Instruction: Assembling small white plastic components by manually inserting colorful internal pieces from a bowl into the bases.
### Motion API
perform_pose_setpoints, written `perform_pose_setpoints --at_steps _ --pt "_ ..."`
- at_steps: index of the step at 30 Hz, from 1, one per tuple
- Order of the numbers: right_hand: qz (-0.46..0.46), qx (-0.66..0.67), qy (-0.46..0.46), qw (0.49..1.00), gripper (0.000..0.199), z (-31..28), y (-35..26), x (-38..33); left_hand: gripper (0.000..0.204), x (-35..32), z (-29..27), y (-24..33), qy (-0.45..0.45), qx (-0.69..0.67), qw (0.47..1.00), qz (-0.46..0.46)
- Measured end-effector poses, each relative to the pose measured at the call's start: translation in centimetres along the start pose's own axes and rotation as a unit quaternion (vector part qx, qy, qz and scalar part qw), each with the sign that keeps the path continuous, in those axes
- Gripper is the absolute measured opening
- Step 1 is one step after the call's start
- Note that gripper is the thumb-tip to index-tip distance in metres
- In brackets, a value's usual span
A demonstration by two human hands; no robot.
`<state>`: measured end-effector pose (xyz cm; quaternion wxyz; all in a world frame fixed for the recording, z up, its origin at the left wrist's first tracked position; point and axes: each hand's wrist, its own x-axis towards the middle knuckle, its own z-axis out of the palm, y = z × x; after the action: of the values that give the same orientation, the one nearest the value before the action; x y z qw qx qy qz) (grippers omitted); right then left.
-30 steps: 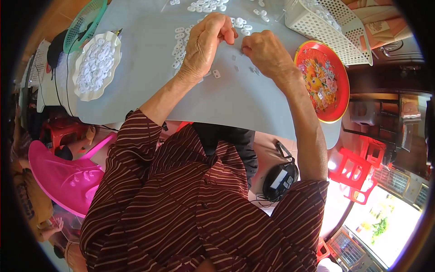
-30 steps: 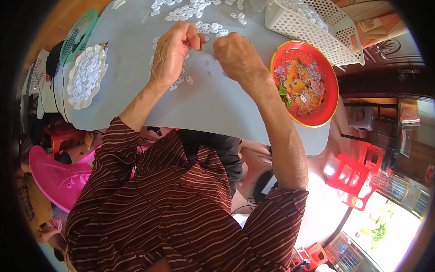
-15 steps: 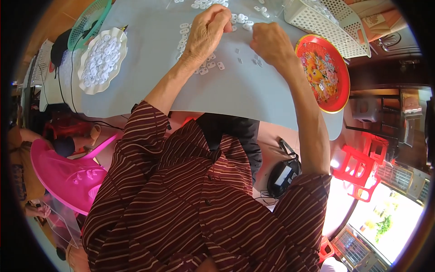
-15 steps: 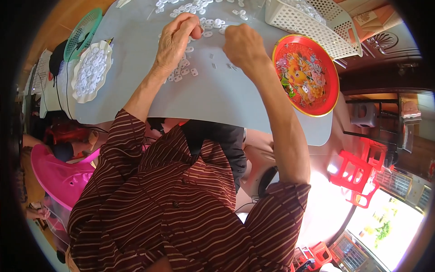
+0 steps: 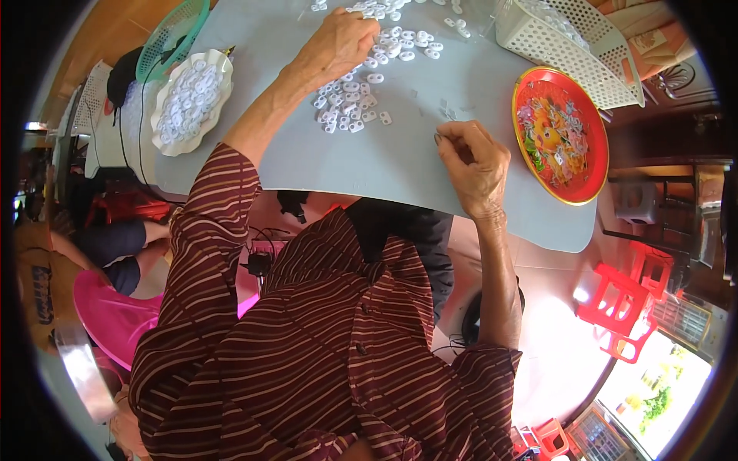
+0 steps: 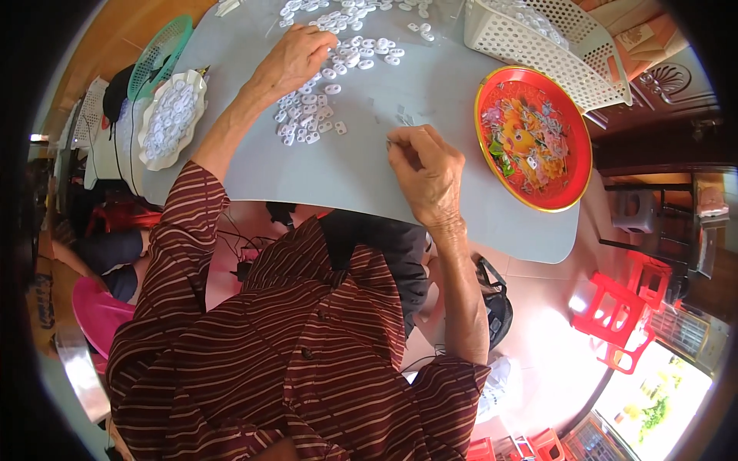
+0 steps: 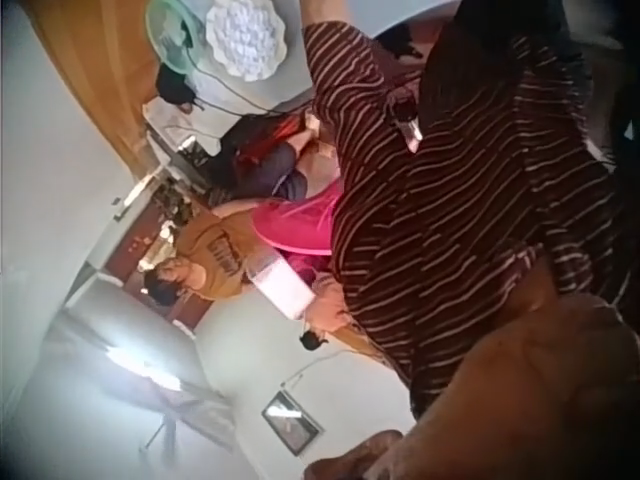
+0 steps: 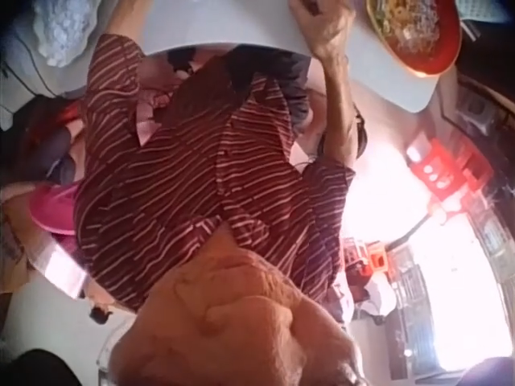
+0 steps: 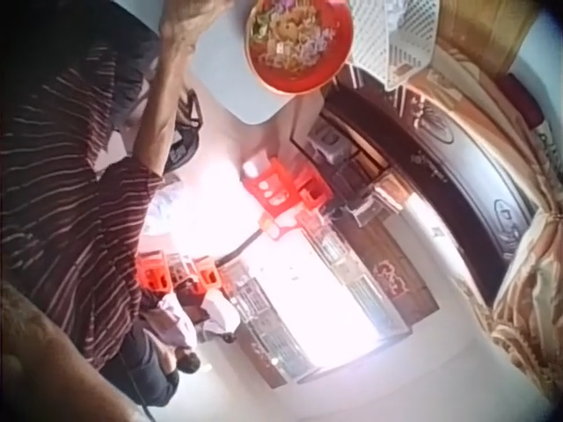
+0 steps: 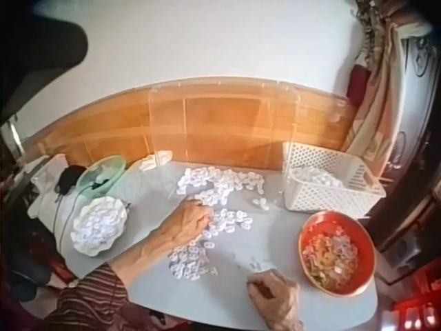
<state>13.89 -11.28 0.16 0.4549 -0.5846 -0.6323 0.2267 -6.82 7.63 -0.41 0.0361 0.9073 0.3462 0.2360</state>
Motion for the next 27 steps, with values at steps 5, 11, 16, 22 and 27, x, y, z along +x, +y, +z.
perform_pose_setpoints --at_steps 5,11,16,22,27 --pt "0.014 0.009 -0.016 1.000 0.011 -0.2 0.0 0.0 0.019 0.1 1.1 1.9 -0.002 -0.101 0.992 0.070" --pt "0.022 0.012 -0.012 1.000 0.011 -0.3 -0.1 0.0 0.016 0.4 -1.1 -0.8 0.020 -0.158 0.985 -0.067" --pt "0.023 0.001 -0.004 1.000 0.011 0.0 0.2 -0.1 0.012 -0.2 -0.9 -1.9 -0.056 -0.046 0.997 -0.014" --pt "0.007 0.017 -0.018 1.000 0.011 0.1 -0.4 0.0 0.008 0.4 0.5 -1.5 -0.048 -0.012 0.998 0.038" --pt "0.014 0.008 -0.019 1.000 0.010 0.1 -0.3 -0.1 0.011 1.1 0.8 -1.1 -0.104 -0.011 0.994 0.010"
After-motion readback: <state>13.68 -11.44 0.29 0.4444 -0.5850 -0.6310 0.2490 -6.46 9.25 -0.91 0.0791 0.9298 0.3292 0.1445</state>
